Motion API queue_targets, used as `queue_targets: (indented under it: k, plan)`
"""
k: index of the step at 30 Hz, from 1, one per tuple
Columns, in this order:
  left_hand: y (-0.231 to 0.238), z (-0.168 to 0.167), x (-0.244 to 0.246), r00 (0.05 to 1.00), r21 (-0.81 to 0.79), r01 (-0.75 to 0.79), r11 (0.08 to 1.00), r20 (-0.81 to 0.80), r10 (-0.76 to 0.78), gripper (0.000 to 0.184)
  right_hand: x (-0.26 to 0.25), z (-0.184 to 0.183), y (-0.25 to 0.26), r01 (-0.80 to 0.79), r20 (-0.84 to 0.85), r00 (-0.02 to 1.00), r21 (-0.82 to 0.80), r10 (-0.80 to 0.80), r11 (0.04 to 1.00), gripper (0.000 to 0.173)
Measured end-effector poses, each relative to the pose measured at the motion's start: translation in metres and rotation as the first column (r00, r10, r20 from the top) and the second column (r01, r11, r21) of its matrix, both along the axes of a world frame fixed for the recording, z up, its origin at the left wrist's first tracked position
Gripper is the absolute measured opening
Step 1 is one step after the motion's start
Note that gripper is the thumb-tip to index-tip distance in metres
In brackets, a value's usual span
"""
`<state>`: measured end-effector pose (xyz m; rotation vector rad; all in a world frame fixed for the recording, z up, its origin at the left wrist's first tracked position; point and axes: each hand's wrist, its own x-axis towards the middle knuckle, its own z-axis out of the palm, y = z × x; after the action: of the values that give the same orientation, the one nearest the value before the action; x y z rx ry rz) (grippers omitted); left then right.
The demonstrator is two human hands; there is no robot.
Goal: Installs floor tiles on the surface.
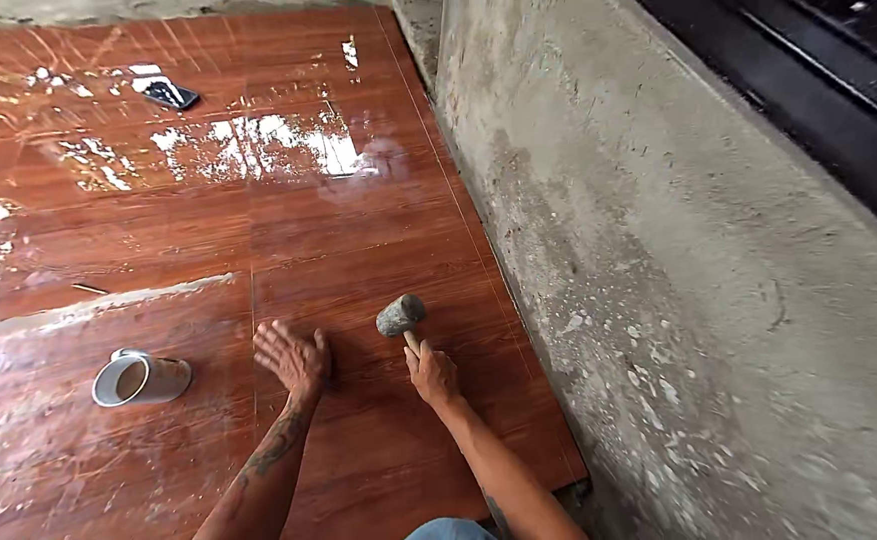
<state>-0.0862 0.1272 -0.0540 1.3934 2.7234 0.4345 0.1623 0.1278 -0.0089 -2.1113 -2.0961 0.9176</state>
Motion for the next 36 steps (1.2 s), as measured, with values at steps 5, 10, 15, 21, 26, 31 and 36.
queue_targets:
  k: [5, 10, 15, 21, 26, 31, 36]
  plan:
    - [0.109, -0.004, 0.033, 0.915, -0.062, 0.390, 0.919, 0.136, -0.380, 0.068, -0.015, -0.004, 0.000, 0.041, -0.036, 0.999, 0.054, -0.039, 0.998, 0.052]
    - [0.148, -0.024, 0.038, 0.891, -0.038, 0.453, 0.891, -0.008, -0.453, 0.074, -0.030, 0.000, 0.006, 0.072, -0.077, 0.995, 0.014, -0.070, 0.997, 0.049]
    - [0.159, -0.018, 0.028, 0.878, -0.066, 0.476, 0.877, -0.025, -0.478, 0.079, -0.029, -0.006, 0.008, 0.075, -0.101, 0.992, 0.012, -0.073, 0.997, 0.050]
    - [0.156, -0.020, 0.020, 0.782, 0.006, 0.623, 0.782, -0.018, -0.623, 0.064, -0.028, -0.002, 0.011, 0.059, -0.109, 0.992, -0.050, -0.064, 0.997, 0.051]
    - [0.160, -0.019, 0.022, 0.793, -0.022, 0.609, 0.793, -0.016, -0.609, 0.071, -0.017, 0.029, 0.025, -0.057, -0.027, 0.998, -0.251, 0.052, 0.966, 0.056]
    - [0.161, -0.023, 0.016, 0.810, -0.052, 0.585, 0.809, -0.011, -0.586, 0.070, -0.016, 0.047, 0.030, -0.098, 0.024, 0.994, -0.311, 0.110, 0.945, 0.053]
    - [0.152, -0.005, 0.014, 0.767, -0.066, 0.641, 0.765, 0.004, -0.642, 0.068, -0.016, 0.037, -0.001, 0.145, -0.071, 0.982, -0.317, -0.176, 0.937, 0.051]
